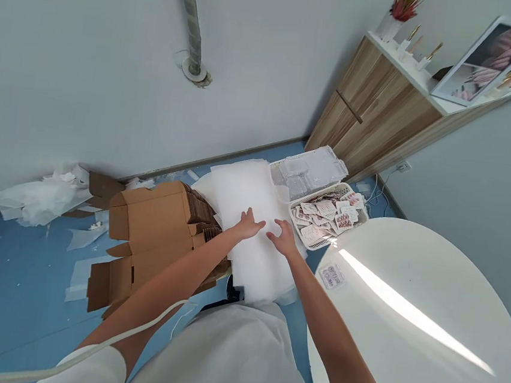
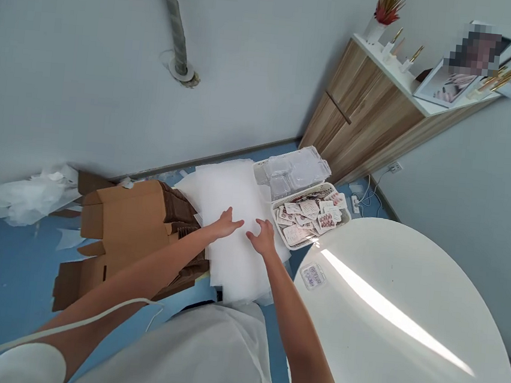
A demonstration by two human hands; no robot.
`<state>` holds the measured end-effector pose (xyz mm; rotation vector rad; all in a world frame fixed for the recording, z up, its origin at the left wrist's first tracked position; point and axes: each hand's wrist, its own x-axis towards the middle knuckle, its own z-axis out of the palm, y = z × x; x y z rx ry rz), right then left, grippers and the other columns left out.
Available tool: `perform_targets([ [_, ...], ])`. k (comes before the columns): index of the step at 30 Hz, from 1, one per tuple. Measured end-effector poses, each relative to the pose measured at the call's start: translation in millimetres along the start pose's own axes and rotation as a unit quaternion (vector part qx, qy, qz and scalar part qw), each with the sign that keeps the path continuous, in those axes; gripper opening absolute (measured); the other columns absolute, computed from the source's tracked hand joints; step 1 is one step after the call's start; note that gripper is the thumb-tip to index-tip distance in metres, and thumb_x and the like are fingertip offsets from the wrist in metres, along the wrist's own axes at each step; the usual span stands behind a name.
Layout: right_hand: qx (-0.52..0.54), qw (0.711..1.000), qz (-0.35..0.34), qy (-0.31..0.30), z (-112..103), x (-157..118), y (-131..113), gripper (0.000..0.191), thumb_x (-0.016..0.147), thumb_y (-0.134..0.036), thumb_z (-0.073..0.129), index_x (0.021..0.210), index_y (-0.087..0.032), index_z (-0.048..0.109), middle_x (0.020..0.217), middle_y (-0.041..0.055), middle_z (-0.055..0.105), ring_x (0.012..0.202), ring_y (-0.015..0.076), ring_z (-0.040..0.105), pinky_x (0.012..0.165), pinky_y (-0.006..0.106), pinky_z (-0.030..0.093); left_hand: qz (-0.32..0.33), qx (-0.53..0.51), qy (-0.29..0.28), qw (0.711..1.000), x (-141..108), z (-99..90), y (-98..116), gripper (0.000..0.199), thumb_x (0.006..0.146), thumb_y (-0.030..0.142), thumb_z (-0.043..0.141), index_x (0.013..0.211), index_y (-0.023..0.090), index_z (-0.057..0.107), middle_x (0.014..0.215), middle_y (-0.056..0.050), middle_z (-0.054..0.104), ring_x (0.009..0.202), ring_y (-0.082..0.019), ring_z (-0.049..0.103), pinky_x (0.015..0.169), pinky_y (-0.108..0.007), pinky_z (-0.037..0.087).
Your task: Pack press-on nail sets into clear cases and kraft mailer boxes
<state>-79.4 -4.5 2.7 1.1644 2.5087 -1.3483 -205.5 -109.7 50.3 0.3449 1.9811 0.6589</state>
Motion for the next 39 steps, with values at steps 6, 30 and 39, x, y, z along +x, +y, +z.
perform_targets([
  [6, 0.004, 1.000, -0.008, -0.016, 13.6, 24.8, 14.7, 0.056, 0.068, -0.036, 0.059, 0.120, -0.022, 0.042, 0.131, 0.0100, 0.032, 0.126, 0.0262, 0.024, 0.099, 0.044, 0.027, -0.083, -0.044, 0.008, 0.996, 35.7, 10.0, -14.0, 0.094, 0.065, 0.062, 0.050, 0.137, 0.021, 0.006, 0.143, -0.013, -0.018, 0.130, -0.035, 0.014, 0.096, -0.043, 0.030],
  [30, 0.077, 0.974, -0.192, 0.092, -34.6, -33.6, -33.8, 0.039, 0.078, -0.016, 0.039, 0.111, -0.026, 0.056, 0.119, 0.0036, 0.053, 0.102, 0.0172, 0.053, 0.082, 0.033, 0.048, 0.014, -0.022, 0.037, 0.999, -11.1, -6.6, -15.0, 0.094, 0.066, 0.060, 0.053, 0.137, 0.021, 0.006, 0.142, -0.010, -0.025, 0.133, -0.029, 0.007, 0.100, -0.037, 0.026],
  [39, 0.222, 0.924, -0.170, 0.259, -60.0, -148.4, -34.4, 0.033, 0.077, -0.026, 0.046, 0.108, -0.025, 0.058, 0.122, 0.0056, 0.050, 0.100, 0.0188, 0.053, 0.069, 0.031, 0.052, 0.127, -0.044, -0.021, 0.991, -56.4, 29.7, -39.8, 0.096, 0.065, 0.063, 0.054, 0.136, 0.016, 0.008, 0.144, -0.017, 0.009, 0.132, -0.027, 0.012, 0.100, -0.039, 0.028],
])
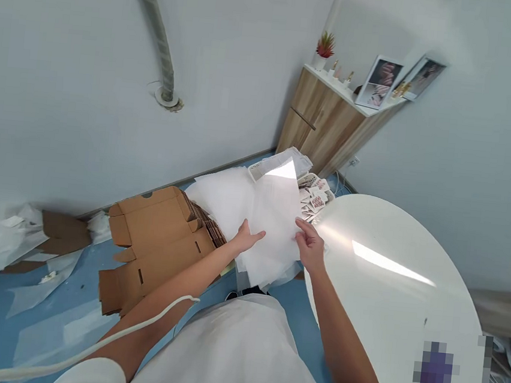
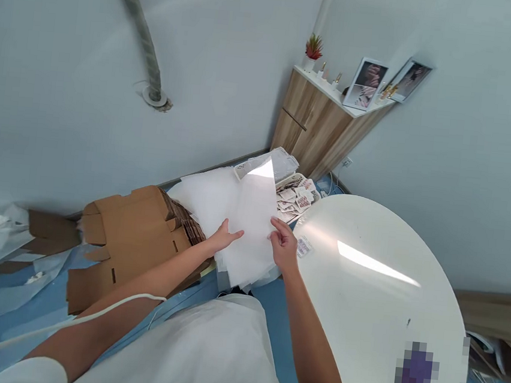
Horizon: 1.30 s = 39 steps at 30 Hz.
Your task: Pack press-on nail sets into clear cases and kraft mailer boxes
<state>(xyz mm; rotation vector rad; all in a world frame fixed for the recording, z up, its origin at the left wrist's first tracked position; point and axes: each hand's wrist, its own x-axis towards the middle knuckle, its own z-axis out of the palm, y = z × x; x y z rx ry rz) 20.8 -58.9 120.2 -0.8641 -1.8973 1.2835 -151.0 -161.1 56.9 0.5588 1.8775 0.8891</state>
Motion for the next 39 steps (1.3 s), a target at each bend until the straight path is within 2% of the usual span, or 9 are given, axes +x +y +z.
perform_targets([
  [4, -0.035, 0.997, 0.021, 0.071, -26.3, -50.1, -12.1, 0.034, 0.079, -0.029, 0.045, 0.112, -0.026, 0.055, 0.125, 0.0055, 0.047, 0.089, 0.0160, 0.057, 0.075, 0.035, 0.051, 0.069, -0.104, -0.101, 0.987, -17.6, 25.1, -10.6, 0.074, 0.072, 0.046, 0.058, 0.131, 0.017, 0.023, 0.123, -0.016, 0.050, 0.112, -0.024, 0.048, 0.088, -0.037, 0.041],
  [6, -0.070, 0.992, 0.036, 0.098, -37.1, -75.4, -15.1, 0.035, 0.080, -0.032, 0.045, 0.113, -0.025, 0.054, 0.125, 0.0066, 0.047, 0.082, 0.0148, 0.059, 0.076, 0.037, 0.051, 0.121, -0.144, -0.122, 0.975, -26.3, 37.3, -11.0, 0.061, 0.075, 0.035, 0.058, 0.127, 0.017, 0.031, 0.107, -0.012, 0.061, 0.098, -0.020, 0.058, 0.082, -0.034, 0.045],
  [13, -0.077, 0.984, 0.076, 0.138, -66.9, -148.8, -13.9, 0.040, 0.076, -0.038, 0.054, 0.113, -0.024, 0.051, 0.123, 0.0098, 0.046, 0.089, 0.0188, 0.061, 0.074, 0.035, 0.050, 0.221, 0.017, -0.123, 0.967, -58.8, 63.9, 2.8, 0.061, 0.077, 0.030, 0.051, 0.132, 0.024, 0.024, 0.093, -0.003, 0.061, 0.063, -0.012, 0.064, 0.063, -0.026, 0.048],
  [17, -0.070, 0.980, 0.113, 0.145, -85.0, -168.2, -15.3, 0.054, 0.073, -0.041, 0.057, 0.123, -0.027, 0.041, 0.119, 0.0105, 0.050, 0.089, 0.0203, 0.061, 0.069, 0.034, 0.051, 0.272, 0.103, -0.172, 0.941, -68.0, 81.5, 12.8, 0.058, 0.078, 0.030, 0.047, 0.131, 0.025, 0.024, 0.092, -0.002, 0.061, 0.060, -0.013, 0.063, 0.062, -0.026, 0.047],
  [25, -0.123, 0.942, 0.155, 0.270, -140.2, -199.8, -5.2, 0.054, 0.074, -0.037, 0.052, 0.125, -0.025, 0.039, 0.128, 0.0102, 0.042, 0.077, 0.0139, 0.058, 0.069, 0.031, 0.049, 0.369, 0.220, -0.242, 0.870, -65.7, 144.8, 38.4, 0.059, 0.078, 0.028, 0.046, 0.132, 0.024, 0.023, 0.081, 0.001, 0.064, 0.057, -0.016, 0.062, 0.066, -0.029, 0.046],
  [29, -0.144, 0.910, 0.225, 0.317, -175.0, -221.4, 16.3, 0.050, 0.073, -0.034, 0.049, 0.121, -0.022, 0.046, 0.120, 0.0093, 0.050, 0.068, 0.0136, 0.056, 0.063, 0.031, 0.049, 0.348, 0.220, -0.297, 0.862, -64.9, 190.6, 53.8, 0.062, 0.077, 0.028, 0.049, 0.132, 0.025, 0.023, 0.089, -0.001, 0.063, 0.054, -0.013, 0.061, 0.064, -0.027, 0.045],
  [33, -0.139, 0.885, 0.284, 0.341, -210.9, -230.2, 45.2, 0.052, 0.070, -0.031, 0.050, 0.121, -0.019, 0.047, 0.104, 0.0083, 0.058, 0.065, 0.0141, 0.054, 0.059, 0.030, 0.048, 0.247, 0.150, -0.343, 0.894, -63.6, 226.7, 59.3, 0.078, 0.072, 0.036, 0.058, 0.134, 0.019, 0.015, 0.101, -0.008, 0.062, 0.064, -0.014, 0.064, 0.068, -0.028, 0.046],
  [36, -0.129, 0.878, 0.292, 0.357, -234.7, -227.3, 66.5, 0.053, 0.068, -0.029, 0.050, 0.121, -0.019, 0.047, 0.106, 0.0077, 0.058, 0.063, 0.0128, 0.054, 0.060, 0.030, 0.048, 0.130, 0.123, -0.398, 0.900, -58.4, 239.5, 48.3, 0.084, 0.065, 0.038, 0.066, 0.131, 0.012, 0.022, 0.098, -0.013, 0.063, 0.074, -0.018, 0.065, 0.069, -0.028, 0.046],
  [39, -0.124, 0.883, 0.288, 0.348, -253.4, -222.4, 86.4, 0.055, 0.069, -0.029, 0.050, 0.122, -0.019, 0.044, 0.119, 0.0088, 0.050, 0.066, 0.0122, 0.055, 0.065, 0.030, 0.048, 0.086, 0.140, -0.396, 0.903, -50.6, 247.8, 26.0, 0.067, 0.063, 0.033, 0.068, 0.119, 0.010, 0.039, 0.083, -0.009, 0.065, 0.071, -0.018, 0.064, 0.068, -0.029, 0.046],
])
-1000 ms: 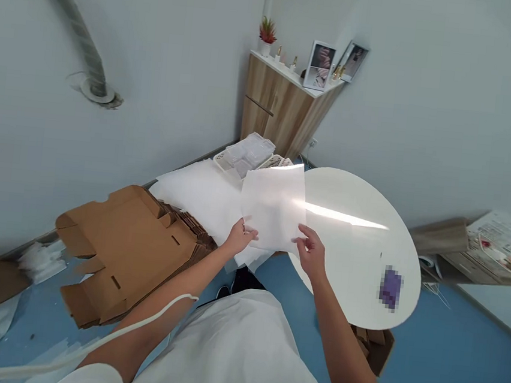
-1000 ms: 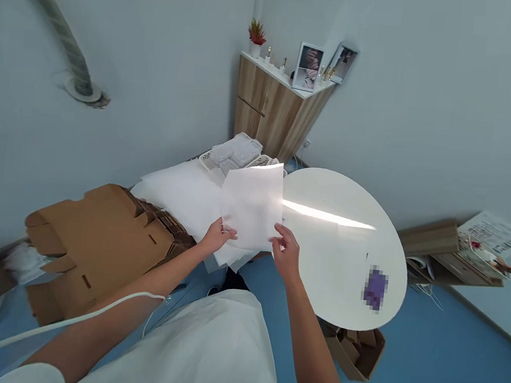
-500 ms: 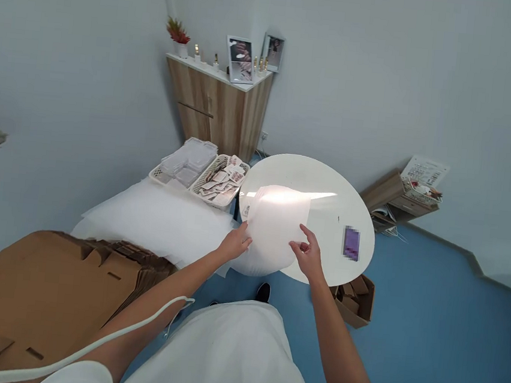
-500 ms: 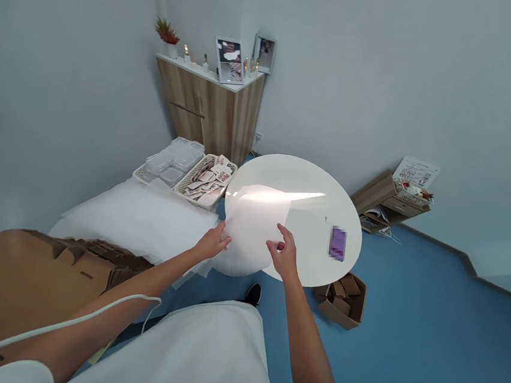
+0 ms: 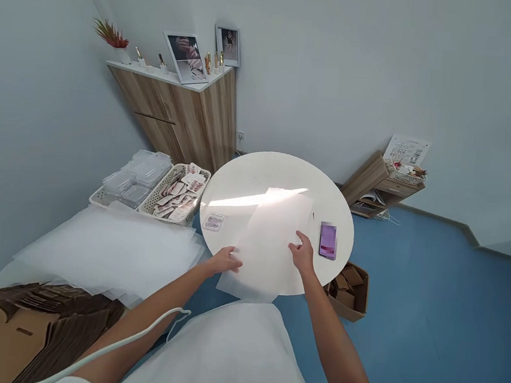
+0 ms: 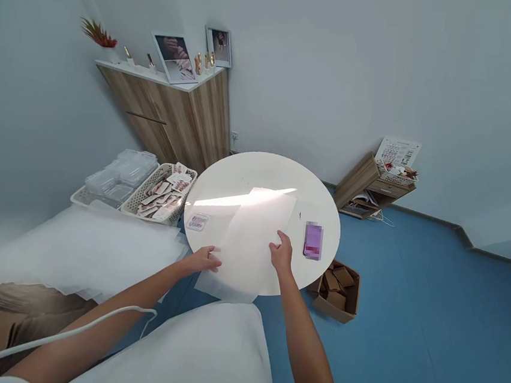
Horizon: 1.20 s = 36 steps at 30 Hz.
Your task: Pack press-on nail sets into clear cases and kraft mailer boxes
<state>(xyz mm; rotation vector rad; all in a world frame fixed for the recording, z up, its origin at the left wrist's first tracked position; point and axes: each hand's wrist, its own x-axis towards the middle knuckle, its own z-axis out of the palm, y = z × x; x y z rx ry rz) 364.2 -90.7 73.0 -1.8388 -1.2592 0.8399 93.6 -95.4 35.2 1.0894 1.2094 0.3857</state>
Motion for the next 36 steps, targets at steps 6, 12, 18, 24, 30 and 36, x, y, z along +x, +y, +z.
perform_targets([
  [6, -0.030, 0.998, -0.004, -0.059, 2.0, 39.7, 33.6, 0.058, 0.071, -0.027, 0.048, 0.127, -0.019, 0.038, 0.131, 0.0102, 0.040, 0.080, 0.0161, 0.059, 0.083, 0.035, 0.045, -0.042, 0.057, 0.051, 0.996, 26.7, 24.8, -32.2, 0.046, 0.067, 0.027, 0.061, 0.108, 0.011, 0.048, 0.066, -0.001, 0.062, 0.064, -0.017, 0.063, 0.059, -0.025, 0.044],
  [12, -0.101, 0.988, -0.009, -0.114, 6.0, 71.1, 56.1, 0.069, 0.073, -0.029, 0.048, 0.135, -0.021, 0.020, 0.143, 0.0091, 0.019, 0.116, 0.0235, 0.043, 0.096, 0.040, 0.035, -0.079, 0.150, 0.120, 0.978, 44.2, 44.8, -35.7, 0.033, 0.069, 0.020, 0.056, 0.101, 0.014, 0.052, 0.075, -0.003, 0.063, 0.068, -0.016, 0.062, 0.062, -0.024, 0.044],
  [18, -0.229, 0.966, -0.059, -0.103, 8.2, 60.7, 61.4, 0.076, 0.076, -0.035, 0.046, 0.138, -0.020, 0.005, 0.146, 0.0067, -0.003, 0.134, 0.0243, 0.004, 0.100, 0.043, 0.026, -0.084, 0.228, 0.179, 0.953, 54.1, 59.2, -29.4, 0.035, 0.072, 0.022, 0.052, 0.106, 0.016, 0.049, 0.081, -0.005, 0.062, 0.072, -0.017, 0.060, 0.063, -0.025, 0.043],
  [24, -0.345, 0.889, -0.126, -0.272, 23.5, 23.9, 87.1, 0.075, 0.075, -0.041, 0.051, 0.137, -0.020, 0.013, 0.146, 0.0080, 0.003, 0.134, 0.0254, -0.001, 0.104, 0.048, 0.008, -0.050, 0.361, 0.231, 0.902, 49.7, 73.3, -22.4, 0.060, 0.075, 0.027, 0.049, 0.129, 0.010, 0.028, 0.107, -0.014, 0.056, 0.097, -0.023, 0.054, 0.077, -0.032, 0.042],
  [30, -0.379, 0.856, -0.134, -0.325, 22.5, 44.0, 91.6, 0.077, 0.076, -0.049, 0.047, 0.138, -0.022, 0.009, 0.146, 0.0061, -0.003, 0.133, 0.0244, -0.008, 0.102, 0.050, 0.002, 0.094, 0.569, 0.155, 0.802, 43.3, 78.7, -21.3, 0.062, 0.077, 0.031, 0.046, 0.134, 0.019, 0.025, 0.141, -0.010, 0.025, 0.129, -0.027, 0.021, 0.100, -0.043, 0.022],
  [36, -0.388, 0.842, -0.144, -0.347, 20.4, 64.0, 88.0, 0.078, 0.076, -0.053, 0.043, 0.138, -0.022, 0.005, 0.146, 0.0043, -0.007, 0.133, 0.0230, -0.010, 0.102, 0.051, 0.002, 0.063, 0.611, 0.128, 0.779, 51.9, 73.0, -17.5, 0.063, 0.080, 0.041, 0.040, 0.136, 0.019, 0.022, 0.145, -0.008, 0.016, 0.133, -0.028, 0.006, 0.101, -0.050, 0.015],
])
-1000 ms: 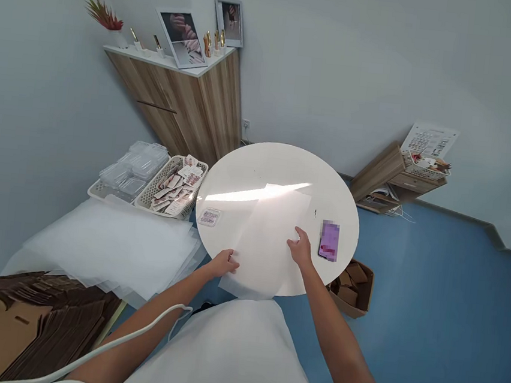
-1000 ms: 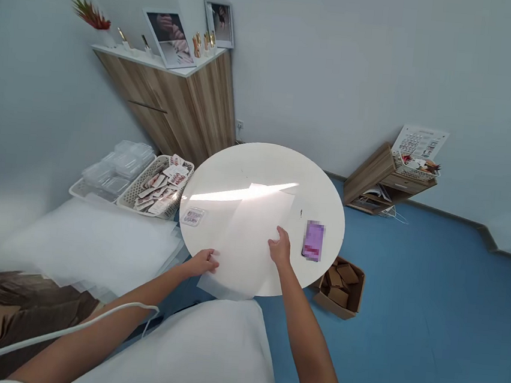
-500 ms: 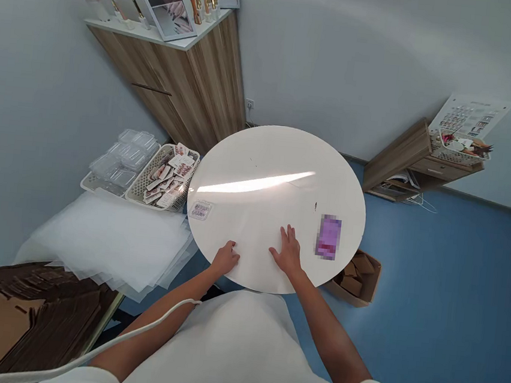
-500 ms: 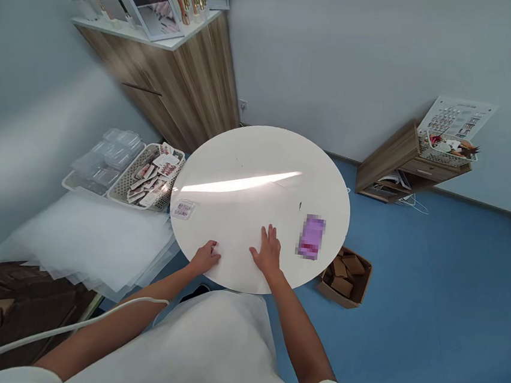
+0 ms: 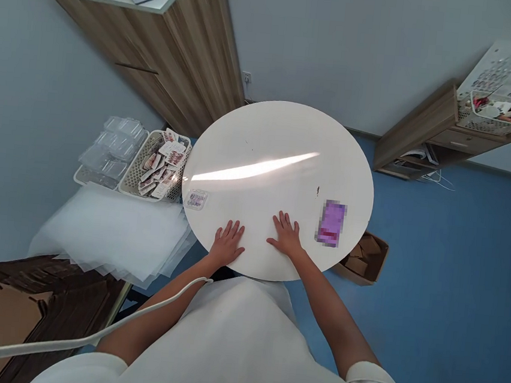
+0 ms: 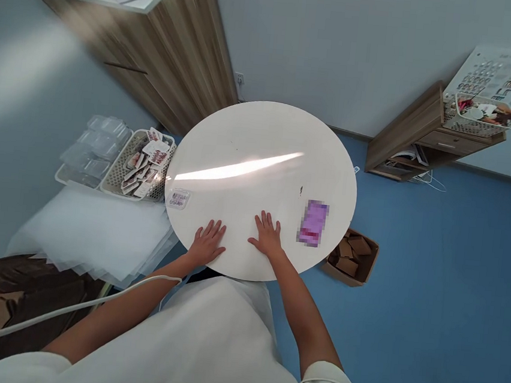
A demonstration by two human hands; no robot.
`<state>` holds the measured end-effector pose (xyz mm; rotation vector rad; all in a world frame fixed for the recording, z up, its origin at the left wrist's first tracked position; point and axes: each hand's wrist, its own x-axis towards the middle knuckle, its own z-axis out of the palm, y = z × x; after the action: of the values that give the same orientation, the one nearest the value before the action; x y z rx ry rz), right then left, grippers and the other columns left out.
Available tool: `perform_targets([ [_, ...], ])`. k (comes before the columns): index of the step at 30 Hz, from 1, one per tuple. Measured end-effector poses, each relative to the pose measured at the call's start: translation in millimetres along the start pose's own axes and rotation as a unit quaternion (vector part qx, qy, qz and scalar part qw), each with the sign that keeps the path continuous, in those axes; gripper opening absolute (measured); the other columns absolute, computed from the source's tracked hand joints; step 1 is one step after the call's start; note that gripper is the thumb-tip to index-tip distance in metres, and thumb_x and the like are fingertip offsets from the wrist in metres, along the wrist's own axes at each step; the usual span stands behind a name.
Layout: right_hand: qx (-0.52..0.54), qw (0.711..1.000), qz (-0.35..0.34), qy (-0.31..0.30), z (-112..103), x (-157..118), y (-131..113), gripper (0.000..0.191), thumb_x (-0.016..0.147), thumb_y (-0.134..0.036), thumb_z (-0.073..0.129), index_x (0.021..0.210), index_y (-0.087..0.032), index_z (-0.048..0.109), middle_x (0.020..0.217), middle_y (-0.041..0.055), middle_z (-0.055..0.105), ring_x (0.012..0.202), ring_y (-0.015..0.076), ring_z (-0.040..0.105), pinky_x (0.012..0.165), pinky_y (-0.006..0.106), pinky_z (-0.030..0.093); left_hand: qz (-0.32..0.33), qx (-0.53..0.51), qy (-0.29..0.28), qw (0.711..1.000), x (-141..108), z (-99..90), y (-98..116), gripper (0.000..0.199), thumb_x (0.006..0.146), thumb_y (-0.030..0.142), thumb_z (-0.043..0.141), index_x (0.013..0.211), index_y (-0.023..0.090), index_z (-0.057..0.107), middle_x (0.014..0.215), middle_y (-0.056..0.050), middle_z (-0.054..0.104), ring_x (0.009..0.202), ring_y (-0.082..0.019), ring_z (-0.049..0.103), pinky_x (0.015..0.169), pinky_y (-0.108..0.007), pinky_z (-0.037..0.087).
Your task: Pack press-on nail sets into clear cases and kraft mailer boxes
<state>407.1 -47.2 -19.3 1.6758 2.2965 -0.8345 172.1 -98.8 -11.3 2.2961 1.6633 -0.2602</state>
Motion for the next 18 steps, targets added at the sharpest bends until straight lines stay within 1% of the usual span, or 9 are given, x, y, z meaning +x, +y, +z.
perform_targets([
  [5, 0.001, 1.000, 0.001, -0.001, -0.2, 4.3, 1.6, 0.078, 0.077, -0.054, 0.042, 0.138, -0.023, 0.005, 0.146, 0.0039, -0.008, 0.133, 0.0230, -0.009, 0.102, 0.051, 0.002, -0.004, -0.009, -0.003, 1.000, 4.2, -1.3, -5.3, 0.067, 0.079, 0.046, 0.041, 0.137, 0.022, 0.020, 0.145, -0.007, 0.013, 0.133, -0.029, 0.002, 0.101, -0.052, 0.012],
  [8, 0.007, 1.000, 0.001, 0.006, -1.7, 5.1, 1.5, 0.078, 0.076, -0.052, 0.044, 0.138, -0.024, 0.005, 0.146, 0.0042, -0.006, 0.133, 0.0232, -0.007, 0.102, 0.052, 0.002, -0.001, -0.033, 0.000, 0.999, 4.7, -0.2, -7.4, 0.067, 0.078, 0.045, 0.043, 0.137, 0.022, 0.020, 0.145, -0.008, 0.014, 0.133, -0.029, 0.002, 0.101, -0.052, 0.012],
  [12, 0.010, 1.000, 0.004, 0.019, -8.0, 0.3, -0.7, 0.080, 0.075, -0.050, 0.047, 0.138, -0.023, 0.006, 0.146, 0.0057, -0.005, 0.134, 0.0248, -0.003, 0.102, 0.051, 0.003, 0.010, -0.077, 0.013, 0.997, 5.6, 0.3, -9.1, 0.066, 0.077, 0.043, 0.047, 0.136, 0.022, 0.023, 0.144, -0.010, 0.017, 0.133, -0.030, 0.004, 0.101, -0.052, 0.011],
  [15, 0.014, 0.998, 0.013, 0.058, -14.2, -8.0, -9.1, 0.082, 0.074, -0.052, 0.047, 0.138, -0.021, 0.006, 0.146, 0.0068, -0.005, 0.134, 0.0263, -0.003, 0.102, 0.050, 0.004, 0.010, -0.096, 0.019, 0.995, 4.0, -2.4, -12.4, 0.068, 0.076, 0.045, 0.048, 0.136, 0.020, 0.024, 0.144, -0.013, 0.016, 0.132, -0.031, 0.004, 0.101, -0.051, 0.011],
  [18, 0.025, 0.992, 0.037, 0.117, -17.2, -14.1, -30.5, 0.077, 0.077, -0.049, 0.044, 0.138, -0.021, 0.007, 0.146, 0.0070, -0.002, 0.134, 0.0250, 0.000, 0.103, 0.048, 0.007, 0.013, -0.109, 0.024, 0.994, -0.4, -6.1, -24.0, 0.070, 0.077, 0.047, 0.047, 0.137, 0.020, 0.021, 0.144, -0.013, 0.015, 0.132, -0.030, 0.004, 0.101, -0.049, 0.012],
])
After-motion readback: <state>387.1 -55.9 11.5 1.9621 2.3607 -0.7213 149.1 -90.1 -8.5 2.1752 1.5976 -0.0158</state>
